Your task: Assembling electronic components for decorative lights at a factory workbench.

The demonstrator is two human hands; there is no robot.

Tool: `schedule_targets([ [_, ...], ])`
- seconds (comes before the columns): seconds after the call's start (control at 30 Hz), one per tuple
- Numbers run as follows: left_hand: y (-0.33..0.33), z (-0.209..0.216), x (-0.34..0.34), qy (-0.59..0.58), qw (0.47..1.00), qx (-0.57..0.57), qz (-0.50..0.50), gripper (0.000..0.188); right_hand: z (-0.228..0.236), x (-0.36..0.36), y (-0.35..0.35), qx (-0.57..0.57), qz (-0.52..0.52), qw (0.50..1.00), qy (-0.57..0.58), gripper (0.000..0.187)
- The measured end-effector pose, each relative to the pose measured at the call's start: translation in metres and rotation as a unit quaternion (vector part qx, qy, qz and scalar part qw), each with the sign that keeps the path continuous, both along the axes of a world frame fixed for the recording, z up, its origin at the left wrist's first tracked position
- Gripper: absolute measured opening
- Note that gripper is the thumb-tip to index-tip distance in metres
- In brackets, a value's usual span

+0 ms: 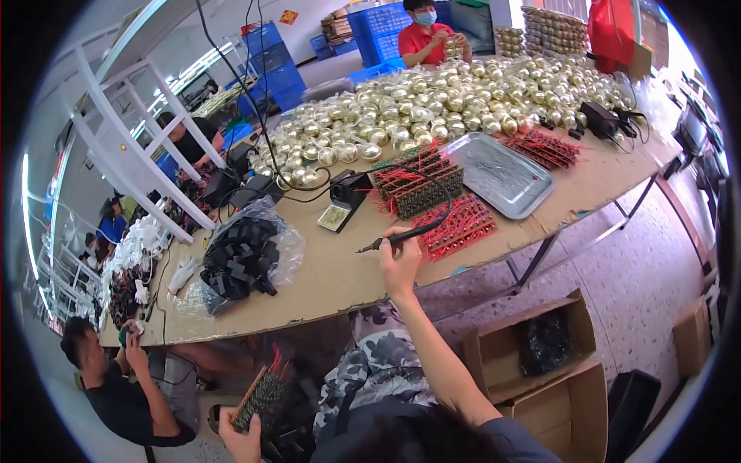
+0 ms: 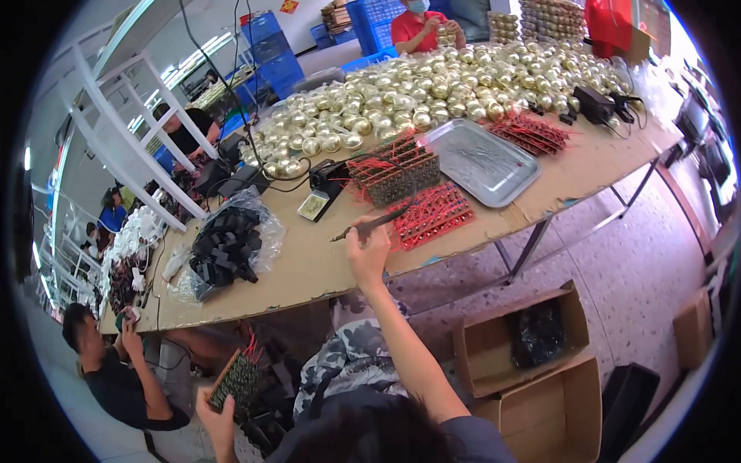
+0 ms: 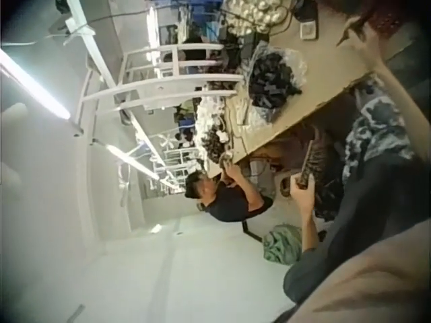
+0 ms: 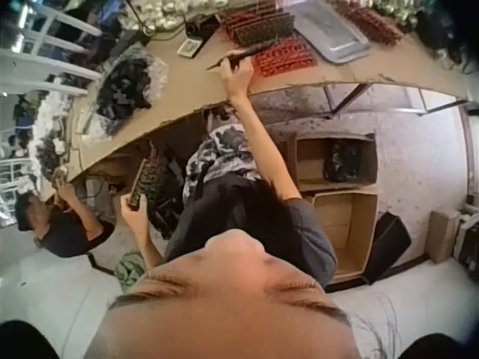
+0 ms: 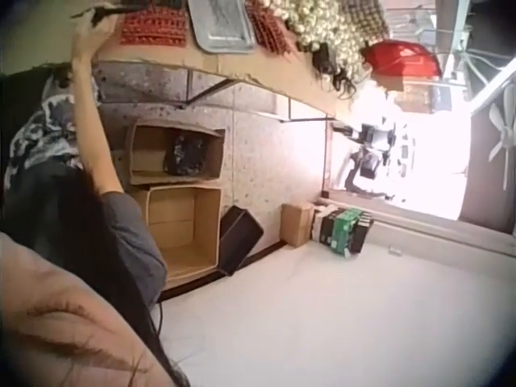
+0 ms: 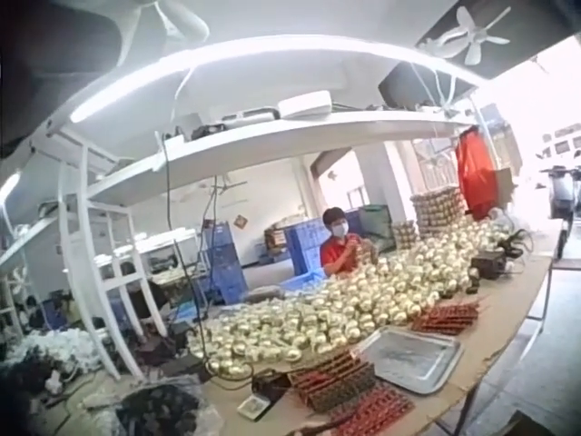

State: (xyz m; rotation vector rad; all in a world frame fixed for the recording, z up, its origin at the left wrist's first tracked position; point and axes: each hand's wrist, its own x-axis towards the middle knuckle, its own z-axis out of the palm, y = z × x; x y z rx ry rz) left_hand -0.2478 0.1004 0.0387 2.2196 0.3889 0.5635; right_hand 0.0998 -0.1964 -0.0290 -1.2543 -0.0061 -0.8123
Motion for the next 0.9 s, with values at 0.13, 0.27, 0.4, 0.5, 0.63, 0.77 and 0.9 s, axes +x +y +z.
schedule_targets([
  [0.13,-0.028,0.001,-0.025,0.128,0.974,0.138,0.126,0.022,-0.003,-0.003,-0.011,-0.017,-0.002,1.000,0.004,0.013],
  [0.27,-0.034,0.030,-0.014,0.180,0.928,0.308,0.103,0.021,0.002,-0.006,-0.007,-0.034,0.010,0.999,-0.006,0.013],
  [0.4,-0.028,0.076,0.011,0.196,0.935,0.290,0.060,0.017,0.004,-0.009,-0.001,-0.019,0.022,1.000,-0.002,0.012],
  [0.5,-0.057,0.111,0.044,0.089,0.988,0.118,-0.040,0.028,0.003,-0.008,-0.004,0.014,0.030,0.999,0.007,0.011],
  [0.63,-0.131,0.155,0.097,-0.153,0.898,0.241,-0.335,0.028,-0.005,-0.009,-0.004,0.017,-0.010,1.000,0.016,0.010],
  [0.77,-0.253,0.174,0.146,-0.253,0.787,0.206,-0.524,0.025,-0.020,-0.003,0.016,0.090,0.100,0.991,0.004,0.012],
  [0.9,-0.386,0.126,0.156,-0.128,0.727,0.058,-0.672,0.029,-0.018,-0.004,0.005,0.156,0.164,0.974,-0.012,0.013],
])
